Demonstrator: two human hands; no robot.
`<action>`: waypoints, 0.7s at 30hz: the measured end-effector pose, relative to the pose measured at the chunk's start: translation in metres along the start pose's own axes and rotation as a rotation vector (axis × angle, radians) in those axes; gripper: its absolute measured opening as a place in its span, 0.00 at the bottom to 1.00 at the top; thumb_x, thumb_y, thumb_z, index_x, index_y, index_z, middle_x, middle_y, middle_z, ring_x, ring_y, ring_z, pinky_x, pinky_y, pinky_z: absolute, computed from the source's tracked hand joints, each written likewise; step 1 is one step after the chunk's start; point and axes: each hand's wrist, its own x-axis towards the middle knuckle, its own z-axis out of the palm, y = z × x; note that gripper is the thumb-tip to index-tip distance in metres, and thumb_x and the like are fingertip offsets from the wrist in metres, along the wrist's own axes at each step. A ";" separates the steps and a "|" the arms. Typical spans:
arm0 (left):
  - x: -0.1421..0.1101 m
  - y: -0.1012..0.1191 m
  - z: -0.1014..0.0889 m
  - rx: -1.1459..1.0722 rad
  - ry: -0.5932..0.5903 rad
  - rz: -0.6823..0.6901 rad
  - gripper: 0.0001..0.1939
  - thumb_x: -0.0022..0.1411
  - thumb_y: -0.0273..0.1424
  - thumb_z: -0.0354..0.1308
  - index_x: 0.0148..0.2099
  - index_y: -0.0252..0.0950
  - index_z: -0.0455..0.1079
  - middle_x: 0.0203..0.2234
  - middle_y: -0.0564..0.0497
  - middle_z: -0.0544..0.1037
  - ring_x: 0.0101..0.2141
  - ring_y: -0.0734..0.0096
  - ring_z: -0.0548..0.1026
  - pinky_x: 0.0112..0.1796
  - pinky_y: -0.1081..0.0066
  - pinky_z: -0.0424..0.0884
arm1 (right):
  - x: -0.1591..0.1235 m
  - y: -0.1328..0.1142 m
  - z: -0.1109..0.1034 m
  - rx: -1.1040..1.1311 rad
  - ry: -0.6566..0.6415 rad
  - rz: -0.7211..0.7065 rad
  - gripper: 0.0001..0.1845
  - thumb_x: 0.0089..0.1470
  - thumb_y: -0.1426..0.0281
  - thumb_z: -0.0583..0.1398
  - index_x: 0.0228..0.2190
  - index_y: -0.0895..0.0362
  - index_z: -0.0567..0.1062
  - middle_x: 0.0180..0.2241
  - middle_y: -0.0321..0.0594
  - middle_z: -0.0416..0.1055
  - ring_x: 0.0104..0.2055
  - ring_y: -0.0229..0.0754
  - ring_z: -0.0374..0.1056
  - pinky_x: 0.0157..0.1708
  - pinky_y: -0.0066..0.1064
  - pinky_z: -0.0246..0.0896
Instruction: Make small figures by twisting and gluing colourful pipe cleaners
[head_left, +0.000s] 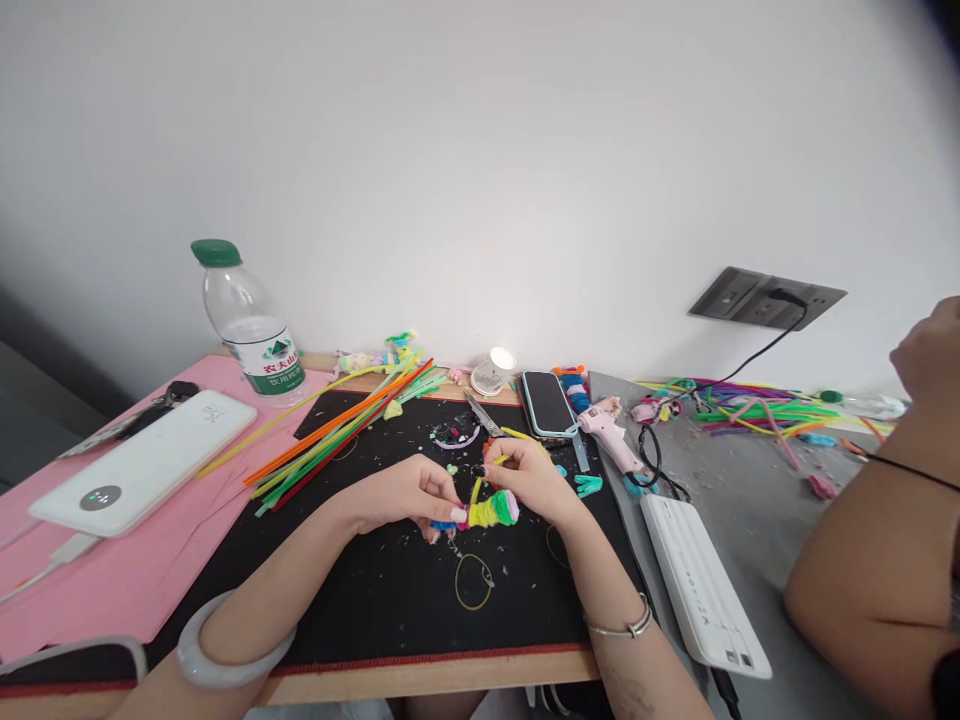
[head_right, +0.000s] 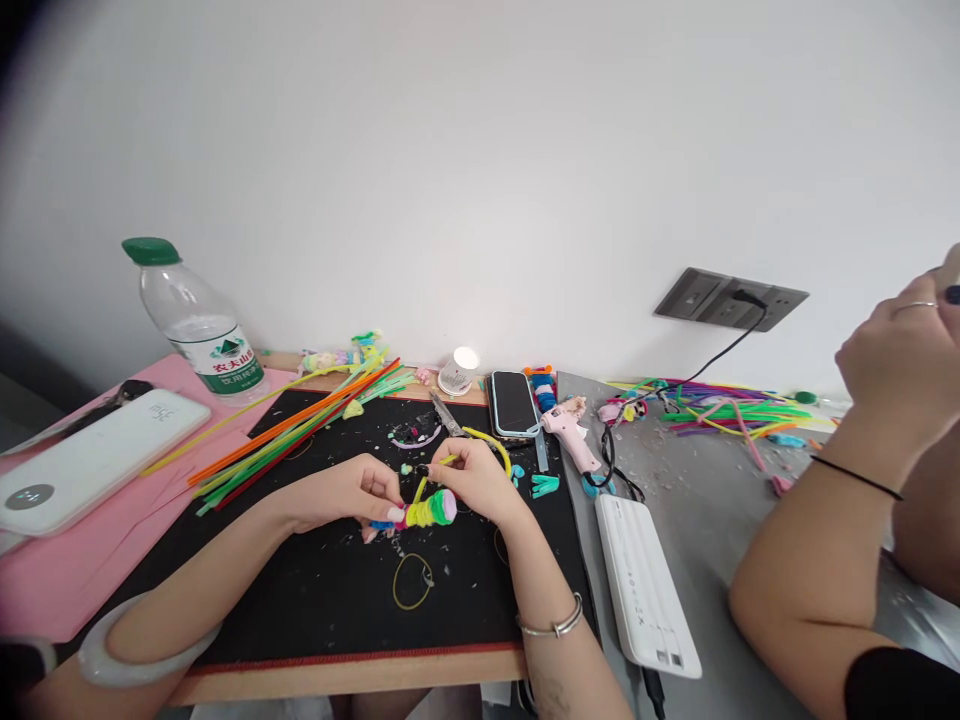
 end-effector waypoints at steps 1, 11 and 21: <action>0.000 0.000 0.000 0.013 0.015 0.002 0.11 0.47 0.37 0.67 0.28 0.34 0.75 0.21 0.52 0.76 0.20 0.75 0.72 0.26 0.74 0.69 | 0.000 0.000 0.000 -0.003 0.007 0.008 0.09 0.46 0.67 0.61 0.22 0.58 0.68 0.21 0.31 0.63 0.21 0.31 0.56 0.21 0.24 0.51; 0.005 0.001 0.001 0.161 0.199 0.099 0.12 0.49 0.39 0.65 0.29 0.34 0.78 0.22 0.48 0.78 0.21 0.71 0.73 0.26 0.72 0.69 | -0.004 -0.009 0.000 -0.160 0.138 -0.073 0.12 0.53 0.66 0.56 0.22 0.58 0.68 0.21 0.33 0.66 0.21 0.32 0.56 0.21 0.24 0.50; 0.012 0.000 0.001 0.071 0.474 0.131 0.12 0.48 0.38 0.66 0.28 0.33 0.76 0.22 0.47 0.79 0.22 0.70 0.74 0.26 0.71 0.70 | -0.006 -0.009 0.012 -0.407 0.303 -0.290 0.10 0.53 0.68 0.58 0.23 0.57 0.72 0.20 0.34 0.65 0.22 0.34 0.56 0.23 0.26 0.49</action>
